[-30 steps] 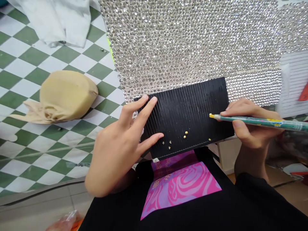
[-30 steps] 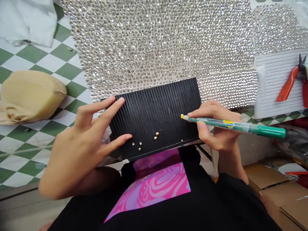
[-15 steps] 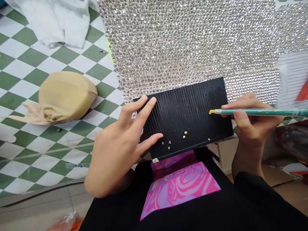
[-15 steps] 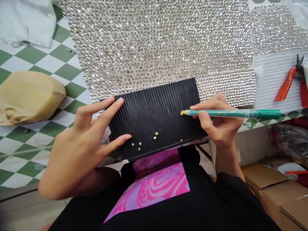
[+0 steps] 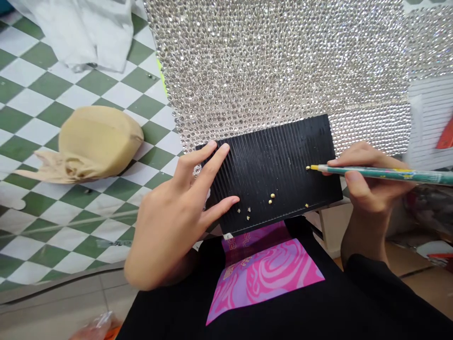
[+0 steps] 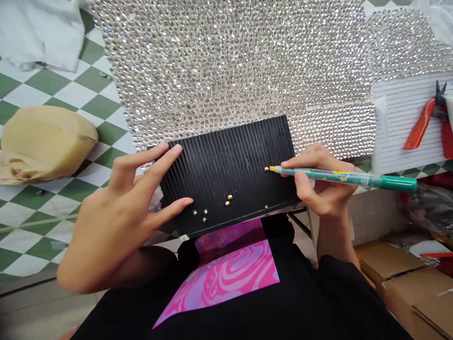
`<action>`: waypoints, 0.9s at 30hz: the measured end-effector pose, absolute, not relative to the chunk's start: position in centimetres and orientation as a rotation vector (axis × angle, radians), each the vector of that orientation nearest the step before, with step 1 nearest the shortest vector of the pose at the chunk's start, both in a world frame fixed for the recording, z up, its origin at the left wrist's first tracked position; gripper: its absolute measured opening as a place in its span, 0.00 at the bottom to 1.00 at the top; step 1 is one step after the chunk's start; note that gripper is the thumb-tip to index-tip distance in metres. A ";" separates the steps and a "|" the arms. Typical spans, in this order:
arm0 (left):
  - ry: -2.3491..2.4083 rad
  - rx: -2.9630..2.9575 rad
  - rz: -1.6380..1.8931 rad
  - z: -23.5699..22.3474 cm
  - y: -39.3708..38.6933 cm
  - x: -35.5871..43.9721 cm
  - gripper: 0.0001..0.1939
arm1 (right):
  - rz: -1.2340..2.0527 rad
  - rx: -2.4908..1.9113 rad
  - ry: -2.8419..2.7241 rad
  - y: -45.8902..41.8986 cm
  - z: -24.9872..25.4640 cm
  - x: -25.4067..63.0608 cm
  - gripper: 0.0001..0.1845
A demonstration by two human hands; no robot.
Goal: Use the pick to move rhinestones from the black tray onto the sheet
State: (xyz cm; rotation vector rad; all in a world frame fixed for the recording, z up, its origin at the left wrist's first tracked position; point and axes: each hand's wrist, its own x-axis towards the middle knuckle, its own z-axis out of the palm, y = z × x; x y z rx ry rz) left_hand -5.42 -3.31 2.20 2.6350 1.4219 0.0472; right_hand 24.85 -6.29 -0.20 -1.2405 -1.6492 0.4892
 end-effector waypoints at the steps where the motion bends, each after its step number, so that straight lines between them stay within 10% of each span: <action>1: 1.419 2.640 0.056 2.2 -3.3 -5.4 0.31 | 0.507 -1.243 -1.658 -6.3 -0.2 24.9 0.14; 27: 1.394 2.655 0.098 2.3 -3.2 -5.5 0.31 | 0.476 -1.228 -1.750 -6.0 -0.1 24.6 0.17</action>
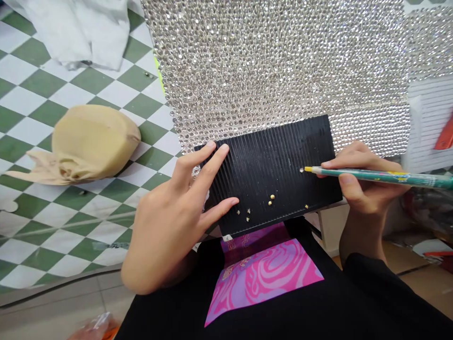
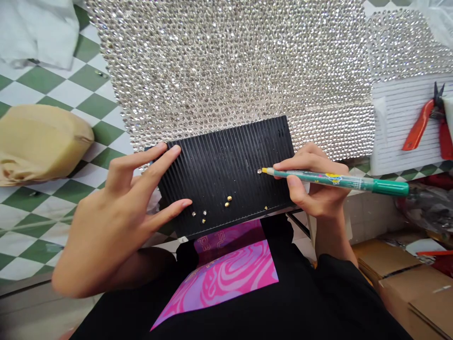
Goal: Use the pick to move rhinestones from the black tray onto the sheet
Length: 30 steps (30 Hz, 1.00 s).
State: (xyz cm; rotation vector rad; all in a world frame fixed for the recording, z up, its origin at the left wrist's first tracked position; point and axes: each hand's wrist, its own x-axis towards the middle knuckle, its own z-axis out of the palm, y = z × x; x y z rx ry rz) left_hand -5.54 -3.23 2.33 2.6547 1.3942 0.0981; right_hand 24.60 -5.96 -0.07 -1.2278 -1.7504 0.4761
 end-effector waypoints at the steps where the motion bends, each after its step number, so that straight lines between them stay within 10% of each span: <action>1: 1.393 2.654 0.097 2.3 -3.2 -5.5 0.31 | 0.476 -1.239 -1.730 -6.0 0.0 24.6 0.16; 30: 1.442 2.546 -0.161 3.1 -3.3 -5.4 0.35 | 0.150 -1.248 -1.433 -0.5 -0.7 29.9 0.03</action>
